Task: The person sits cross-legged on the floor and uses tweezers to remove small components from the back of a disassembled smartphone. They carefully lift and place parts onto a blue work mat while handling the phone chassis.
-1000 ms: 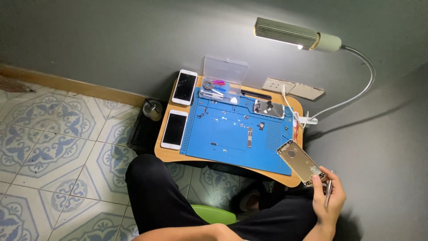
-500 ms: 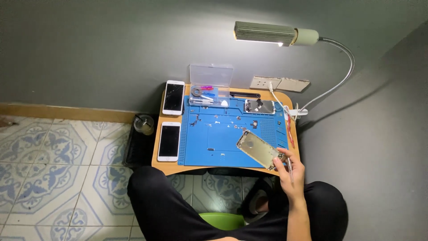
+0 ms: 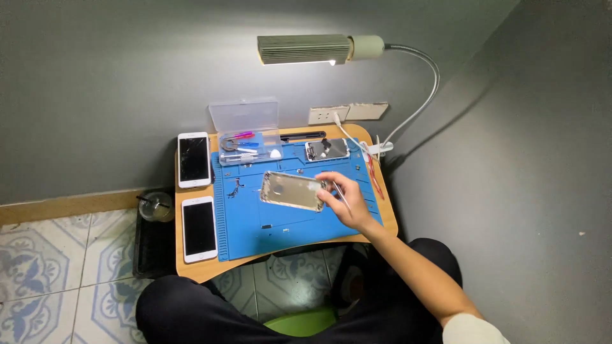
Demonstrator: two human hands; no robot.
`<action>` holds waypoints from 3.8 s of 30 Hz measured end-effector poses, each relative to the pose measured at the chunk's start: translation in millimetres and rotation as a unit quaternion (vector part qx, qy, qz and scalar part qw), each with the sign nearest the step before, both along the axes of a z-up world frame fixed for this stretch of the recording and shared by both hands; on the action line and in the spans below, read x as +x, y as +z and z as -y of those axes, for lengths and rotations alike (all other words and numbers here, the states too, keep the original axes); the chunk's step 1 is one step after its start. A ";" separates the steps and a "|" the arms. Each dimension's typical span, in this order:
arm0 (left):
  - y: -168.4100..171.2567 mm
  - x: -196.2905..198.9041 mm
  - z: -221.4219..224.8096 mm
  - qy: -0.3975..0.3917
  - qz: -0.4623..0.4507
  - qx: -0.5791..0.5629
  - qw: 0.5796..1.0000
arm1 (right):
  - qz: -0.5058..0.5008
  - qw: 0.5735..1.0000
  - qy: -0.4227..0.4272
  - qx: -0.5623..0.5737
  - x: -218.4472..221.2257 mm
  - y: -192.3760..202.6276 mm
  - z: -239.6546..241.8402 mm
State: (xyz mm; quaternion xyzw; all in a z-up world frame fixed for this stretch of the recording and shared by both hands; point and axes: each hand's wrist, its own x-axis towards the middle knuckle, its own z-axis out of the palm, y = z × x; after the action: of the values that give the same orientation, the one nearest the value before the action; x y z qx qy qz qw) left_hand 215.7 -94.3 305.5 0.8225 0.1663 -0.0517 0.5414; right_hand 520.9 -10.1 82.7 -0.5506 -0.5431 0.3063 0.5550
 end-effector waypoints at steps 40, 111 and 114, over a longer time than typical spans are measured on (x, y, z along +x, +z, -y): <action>-241.6 108.8 -180.5 0.480 0.415 -0.214 0.742 | -0.030 0.999 -0.018 -0.025 -31.4 -13.4 -17.1; -260.3 114.3 -142.0 0.348 0.449 -0.313 0.761 | 0.141 0.963 -0.028 0.229 -21.6 -26.5 -18.4; -256.2 112.0 -145.0 0.339 0.437 -0.328 0.766 | 0.128 0.963 -0.019 0.236 -23.8 -25.9 -18.4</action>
State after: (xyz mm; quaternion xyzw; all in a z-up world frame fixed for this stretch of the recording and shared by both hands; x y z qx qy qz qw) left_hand 327.7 50.7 49.3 0.4188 0.1525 0.4486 0.7746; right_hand 497.0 8.3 56.8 -0.4490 -0.6557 0.0862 0.6008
